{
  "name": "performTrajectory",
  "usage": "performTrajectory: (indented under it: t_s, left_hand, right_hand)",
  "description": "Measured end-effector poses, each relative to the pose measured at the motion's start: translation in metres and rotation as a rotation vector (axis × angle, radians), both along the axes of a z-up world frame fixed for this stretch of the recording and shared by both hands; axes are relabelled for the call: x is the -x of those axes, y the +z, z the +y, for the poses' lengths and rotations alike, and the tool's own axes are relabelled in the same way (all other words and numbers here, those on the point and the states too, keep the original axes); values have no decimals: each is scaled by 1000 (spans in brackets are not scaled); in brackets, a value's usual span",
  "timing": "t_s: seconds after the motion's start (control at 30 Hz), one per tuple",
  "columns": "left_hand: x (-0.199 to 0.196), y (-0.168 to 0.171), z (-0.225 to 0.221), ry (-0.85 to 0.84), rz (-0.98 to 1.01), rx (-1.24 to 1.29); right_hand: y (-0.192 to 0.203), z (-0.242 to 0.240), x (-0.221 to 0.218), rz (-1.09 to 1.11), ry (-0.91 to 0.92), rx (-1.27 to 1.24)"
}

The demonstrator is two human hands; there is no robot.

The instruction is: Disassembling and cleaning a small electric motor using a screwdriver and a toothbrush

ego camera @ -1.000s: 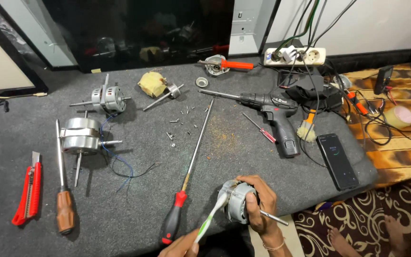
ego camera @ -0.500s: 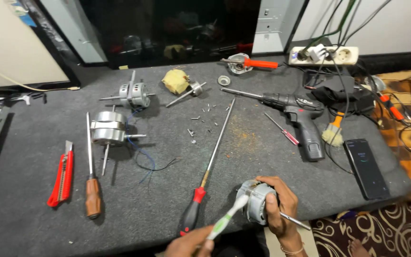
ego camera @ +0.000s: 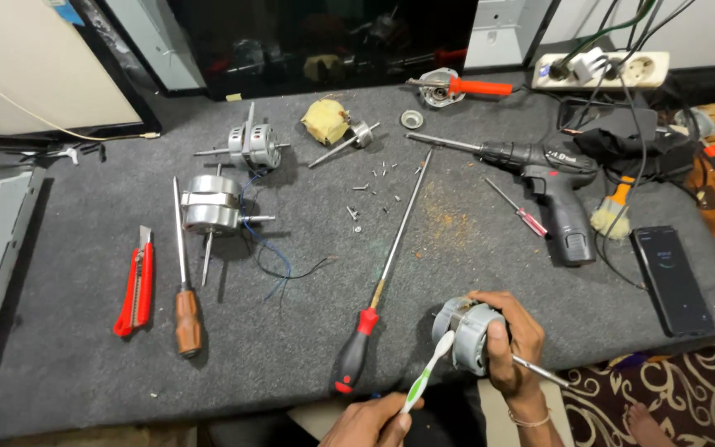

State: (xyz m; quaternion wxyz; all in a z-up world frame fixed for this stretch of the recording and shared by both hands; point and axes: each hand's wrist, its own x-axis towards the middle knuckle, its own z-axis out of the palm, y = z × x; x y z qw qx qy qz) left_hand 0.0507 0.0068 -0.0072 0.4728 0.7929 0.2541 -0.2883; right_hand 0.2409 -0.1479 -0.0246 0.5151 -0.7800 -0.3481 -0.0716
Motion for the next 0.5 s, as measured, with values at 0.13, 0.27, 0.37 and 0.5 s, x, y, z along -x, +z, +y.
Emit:
performTrajectory:
  t_s: [0.13, 0.27, 0.37, 0.5]
  left_hand:
    - [6, -21, 15, -110, 44, 71]
    - [-6, 12, 8, -61, -57, 95]
    - [-10, 16, -6, 46, -32, 37]
    - [-11, -40, -15, -68, -325, 385]
  right_hand:
    - [0, 0, -4, 2, -5, -15]
    - [4, 4, -4, -15, -16, -6]
    - [2, 2, -3, -15, -14, 2]
    - [2, 1, -4, -12, -16, -1]
